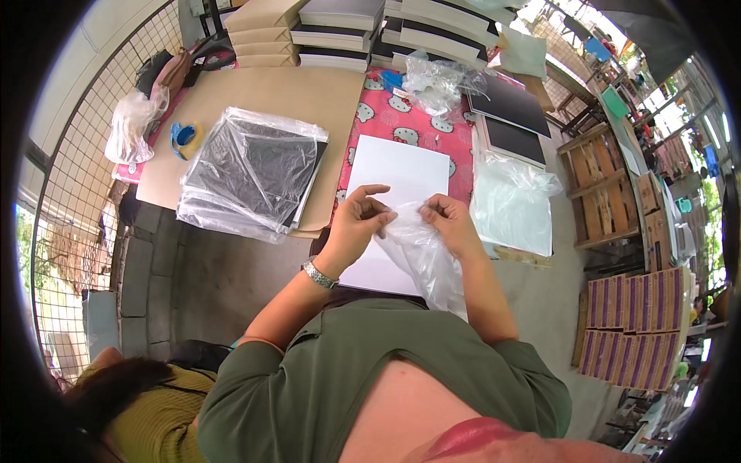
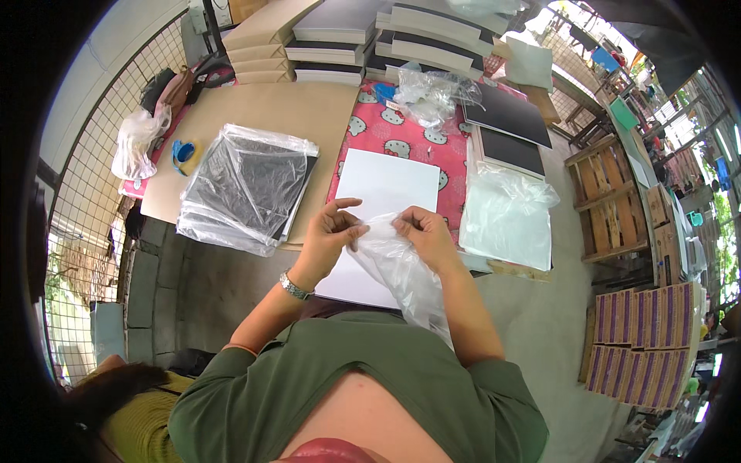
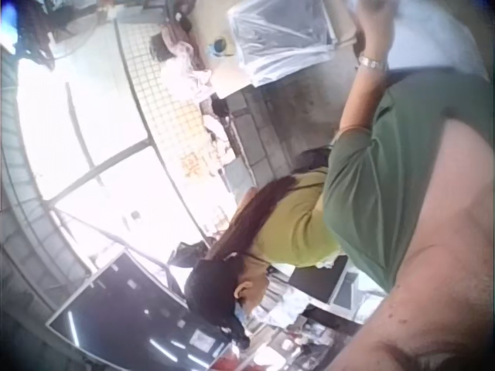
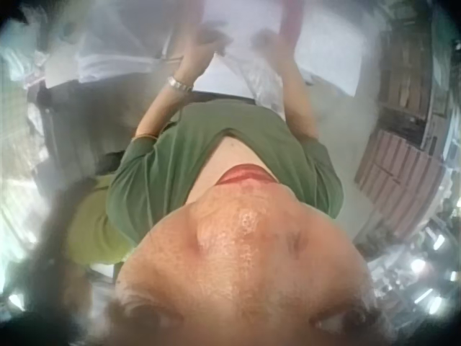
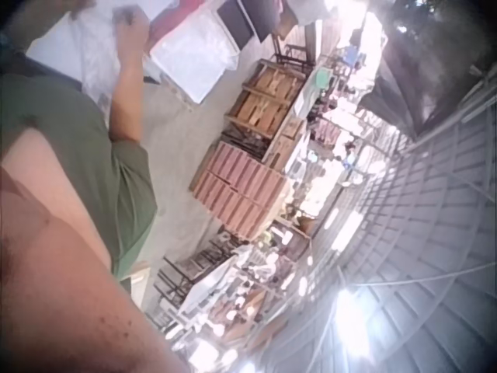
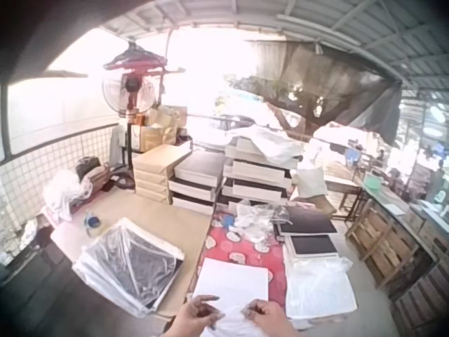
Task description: The person puts black rectangular items into clear plastic sleeves one by one.
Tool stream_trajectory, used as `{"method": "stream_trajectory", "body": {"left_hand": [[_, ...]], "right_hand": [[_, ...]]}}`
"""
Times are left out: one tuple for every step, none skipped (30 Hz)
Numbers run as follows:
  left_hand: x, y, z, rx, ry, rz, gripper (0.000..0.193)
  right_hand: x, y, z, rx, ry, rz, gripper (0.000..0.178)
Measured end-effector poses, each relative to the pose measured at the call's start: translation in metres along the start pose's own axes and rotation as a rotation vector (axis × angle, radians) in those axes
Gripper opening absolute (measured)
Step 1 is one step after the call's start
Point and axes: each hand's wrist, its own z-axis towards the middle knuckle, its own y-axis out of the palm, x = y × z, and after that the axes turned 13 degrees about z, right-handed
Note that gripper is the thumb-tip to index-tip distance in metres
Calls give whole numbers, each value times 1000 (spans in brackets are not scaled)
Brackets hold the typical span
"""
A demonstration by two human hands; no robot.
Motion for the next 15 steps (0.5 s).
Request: {"method": "stream_trajectory", "body": {"left_hand": [[-1, 1, -1, -2, 23, 46, 37], [-4, 2, -3, -2, 46, 92, 37], [-5, 4, -5, -1, 69, 138, 37], [-5, 5, -7, -24, 44, 140, 35], [-5, 6, -10, -46, 20, 143, 34], [-5, 8, -12, -68, -5, 145, 33], [-10, 9, -12, -40, -29, 100, 25], [-12, 4, -10, -31, -51, 28, 22], [-13, -3, -9, -22, -72, -44, 18], [-13, -10, -9, -16, -99, -114, 15], [-10, -19, -6, -21, -105, -381, 8], [-3, -28, -5, -19, -150, -536, 7], [0, -37, -8, -77, -159, -571, 9], [3, -42, -11, -136, -169, -606, 10], [7, -40, -14, -208, -221, -635, 12]], "right_hand": [[-6, 0, 1, 5, -13, -62, 13], [-10, 1, 4, 10, -27, -124, 13], [-12, 3, 10, 20, -162, -227, 13], [-14, 6, 16, 33, -300, -327, 14], [-16, 10, 21, 45, -438, -426, 14], [-17, 14, 22, 48, -310, -258, 15], [-19, 19, 23, 50, -186, -88, 16], [-22, 25, 23, 50, -60, 82, 17], [-26, 36, 22, 17, 48, 214, 17], [-28, 49, 16, -13, 161, 351, 18], [-29, 56, 10, -42, 273, 488, 18], [-22, 55, 6, -229, 340, 473, 20], [-22, 55, -2, -379, 363, 477, 24], [-24, 53, -7, -527, 384, 479, 28], [-22, 40, -4, -703, 363, 435, 31]]}}
